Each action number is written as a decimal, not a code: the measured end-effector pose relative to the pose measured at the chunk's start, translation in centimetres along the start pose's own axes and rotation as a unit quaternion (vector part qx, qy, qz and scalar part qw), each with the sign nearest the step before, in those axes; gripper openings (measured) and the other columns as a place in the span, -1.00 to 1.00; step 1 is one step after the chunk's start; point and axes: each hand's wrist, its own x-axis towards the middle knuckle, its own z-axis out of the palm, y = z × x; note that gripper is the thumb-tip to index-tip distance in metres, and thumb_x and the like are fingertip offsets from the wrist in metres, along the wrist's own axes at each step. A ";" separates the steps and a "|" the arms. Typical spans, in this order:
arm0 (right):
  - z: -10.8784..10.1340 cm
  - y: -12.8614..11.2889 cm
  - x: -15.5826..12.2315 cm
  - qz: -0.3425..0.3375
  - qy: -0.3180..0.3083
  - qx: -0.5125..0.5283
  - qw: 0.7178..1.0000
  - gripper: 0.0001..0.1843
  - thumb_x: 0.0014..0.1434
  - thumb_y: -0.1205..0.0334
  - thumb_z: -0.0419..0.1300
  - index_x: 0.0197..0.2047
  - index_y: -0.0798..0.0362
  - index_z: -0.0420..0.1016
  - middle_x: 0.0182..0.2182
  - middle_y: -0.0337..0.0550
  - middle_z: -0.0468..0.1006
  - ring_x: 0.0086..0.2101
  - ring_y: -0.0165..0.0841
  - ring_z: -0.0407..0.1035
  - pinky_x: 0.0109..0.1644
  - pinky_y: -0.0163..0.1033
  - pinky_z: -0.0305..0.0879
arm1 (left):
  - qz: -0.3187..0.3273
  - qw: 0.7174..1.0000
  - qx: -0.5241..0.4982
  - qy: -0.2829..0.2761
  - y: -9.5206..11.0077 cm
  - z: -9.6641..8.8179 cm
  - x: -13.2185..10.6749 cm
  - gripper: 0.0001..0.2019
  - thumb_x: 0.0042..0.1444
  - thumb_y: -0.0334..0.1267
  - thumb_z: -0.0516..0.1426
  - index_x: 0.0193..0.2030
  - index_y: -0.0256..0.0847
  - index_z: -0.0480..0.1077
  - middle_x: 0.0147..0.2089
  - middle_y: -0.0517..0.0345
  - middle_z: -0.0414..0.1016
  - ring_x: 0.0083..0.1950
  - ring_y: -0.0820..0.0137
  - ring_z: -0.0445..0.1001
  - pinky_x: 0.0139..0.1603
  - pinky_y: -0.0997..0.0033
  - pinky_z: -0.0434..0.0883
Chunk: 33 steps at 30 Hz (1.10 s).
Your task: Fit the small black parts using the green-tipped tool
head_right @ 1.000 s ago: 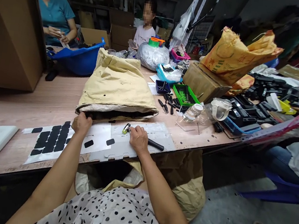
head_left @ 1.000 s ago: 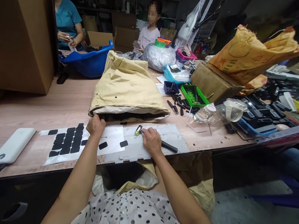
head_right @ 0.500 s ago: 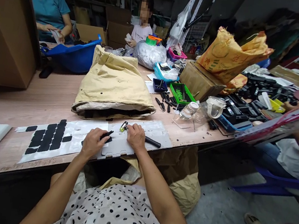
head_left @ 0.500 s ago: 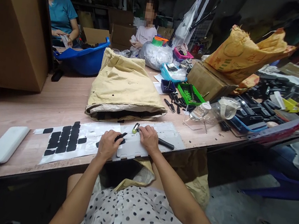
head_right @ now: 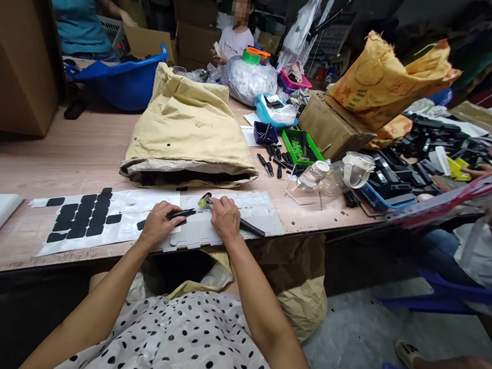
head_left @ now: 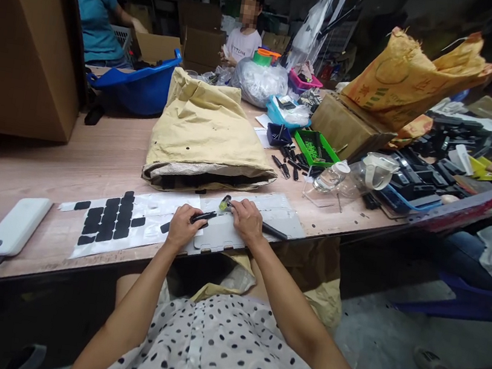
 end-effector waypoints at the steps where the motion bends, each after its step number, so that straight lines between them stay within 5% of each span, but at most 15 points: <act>1: -0.2 -0.4 -0.1 0.003 0.007 0.013 1.000 -0.69 0.38 0.28 0.09 0.07 -0.09 0.61 -0.21 -0.07 0.53 -0.18 -0.24 0.35 -0.09 -0.25 0.27 | -0.003 1.000 -0.002 0.000 0.1 0.1 0.0 -0.91 0.07 -0.25 0.30 -0.24 -0.06 0.59 -0.28 0.14 0.48 -0.13 0.20 0.43 -0.01 0.18 0.41; 12: -0.4 -4.8 -1.7 -0.016 -0.023 0.167 0.986 -0.67 0.39 0.28 0.08 0.08 -0.09 0.61 -0.19 -0.16 0.60 -0.16 -0.34 0.48 -0.03 -0.31 0.39 | -0.017 1.000 -0.020 0.010 0.3 0.4 0.1 -0.92 0.07 -0.23 0.32 -0.26 -0.06 0.57 -0.25 0.16 0.50 -0.13 0.23 0.44 -0.03 0.20 0.42; 18: -1.0 -5.5 -1.9 -0.046 0.006 0.178 0.983 -0.65 0.41 0.29 0.05 0.12 -0.01 0.59 -0.20 -0.11 0.58 -0.15 -0.34 0.48 0.00 -0.33 0.39 | -0.021 0.999 -0.031 0.007 0.4 0.3 0.1 -0.92 0.06 -0.21 0.34 -0.31 -0.09 0.54 -0.29 0.17 0.45 -0.14 0.23 0.41 -0.03 0.22 0.41; 24: -1.4 -5.7 -1.5 -0.021 -0.050 0.156 0.986 -0.70 0.36 0.28 0.12 0.05 -0.10 0.62 -0.23 -0.14 0.57 -0.23 -0.31 0.47 -0.13 -0.30 0.40 | -0.036 0.998 -0.037 0.025 0.5 0.7 0.1 -0.90 0.02 -0.28 0.35 -0.33 -0.09 0.52 -0.28 0.19 0.44 -0.14 0.24 0.42 -0.05 0.23 0.41; 33: -1.3 -4.8 -1.7 -0.001 -0.016 0.138 0.990 -0.68 0.39 0.25 0.07 0.07 -0.08 0.60 -0.20 -0.13 0.58 -0.20 -0.31 0.47 -0.10 -0.30 0.38 | -0.032 0.999 -0.031 0.031 0.4 0.9 0.2 -0.91 0.02 -0.30 0.35 -0.33 -0.08 0.54 -0.27 0.17 0.47 -0.11 0.23 0.43 -0.01 0.20 0.41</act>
